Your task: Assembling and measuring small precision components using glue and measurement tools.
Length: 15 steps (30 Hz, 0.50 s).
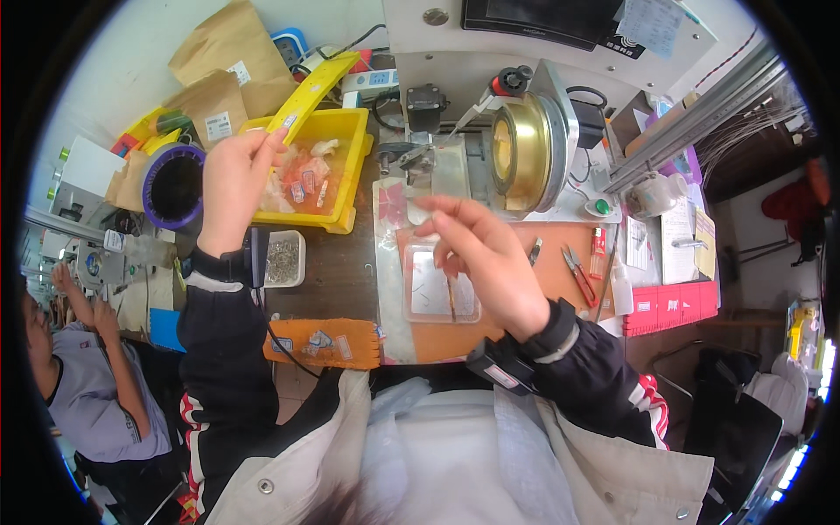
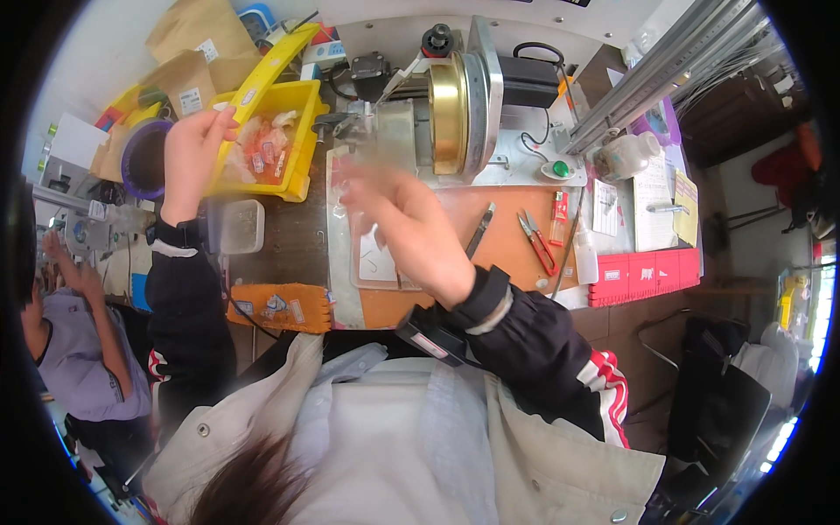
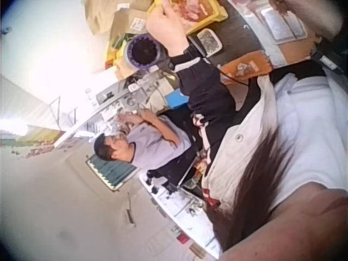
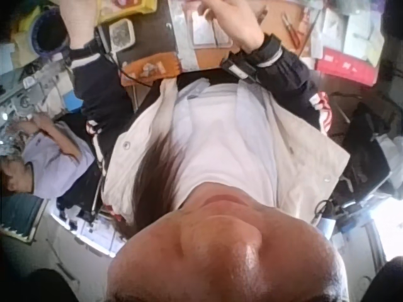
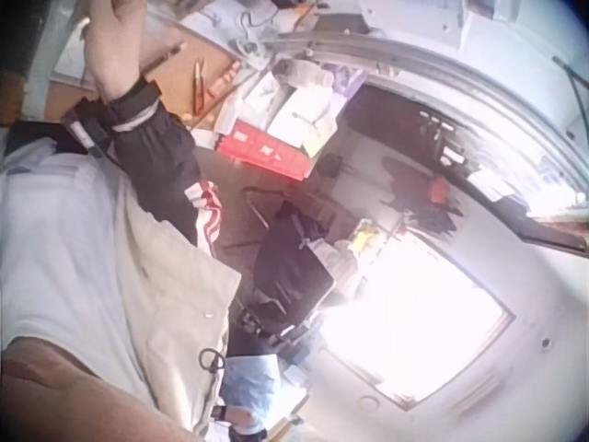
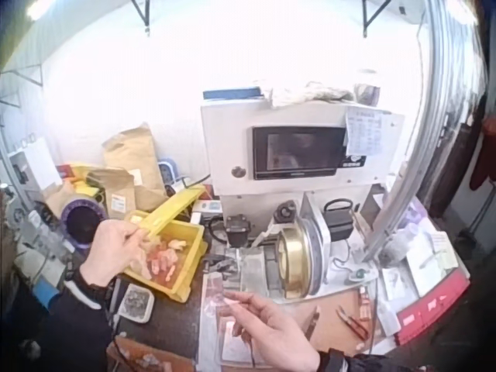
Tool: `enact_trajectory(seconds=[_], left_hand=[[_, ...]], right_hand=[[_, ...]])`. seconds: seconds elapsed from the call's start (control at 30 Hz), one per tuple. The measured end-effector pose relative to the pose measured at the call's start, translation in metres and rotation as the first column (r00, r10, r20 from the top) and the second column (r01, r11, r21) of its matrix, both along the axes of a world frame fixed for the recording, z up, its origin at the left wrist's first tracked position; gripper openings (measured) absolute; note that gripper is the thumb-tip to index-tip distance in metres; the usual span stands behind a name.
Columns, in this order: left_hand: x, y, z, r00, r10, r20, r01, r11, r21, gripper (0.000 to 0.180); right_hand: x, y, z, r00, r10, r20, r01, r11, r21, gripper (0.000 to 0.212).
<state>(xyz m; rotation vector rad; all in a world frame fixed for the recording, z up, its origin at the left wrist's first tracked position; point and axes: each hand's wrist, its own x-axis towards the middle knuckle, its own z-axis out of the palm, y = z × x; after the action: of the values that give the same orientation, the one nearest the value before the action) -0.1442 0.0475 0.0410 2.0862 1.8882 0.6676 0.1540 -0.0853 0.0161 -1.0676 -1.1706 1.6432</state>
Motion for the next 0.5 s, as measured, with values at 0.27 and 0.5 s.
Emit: enact_trajectory(seconds=[0.27, 0.5], left_hand=[[0.037, -0.026, -0.012, 0.955, -0.187, 0.229, 0.062, 0.884, 0.462, 0.012], [0.094, -0.069, -0.048, 0.669, 0.006, 0.743, 0.499, 0.737, -0.456, 0.027]], right_hand=[[-0.027, 0.026, -0.002, 0.873, -0.403, -0.276, 0.376, 0.915, -0.146, 0.039], [-0.037, 0.049, -0.014, 0.821, -0.522, -0.231, 0.518, 0.851, -0.080, 0.022]])
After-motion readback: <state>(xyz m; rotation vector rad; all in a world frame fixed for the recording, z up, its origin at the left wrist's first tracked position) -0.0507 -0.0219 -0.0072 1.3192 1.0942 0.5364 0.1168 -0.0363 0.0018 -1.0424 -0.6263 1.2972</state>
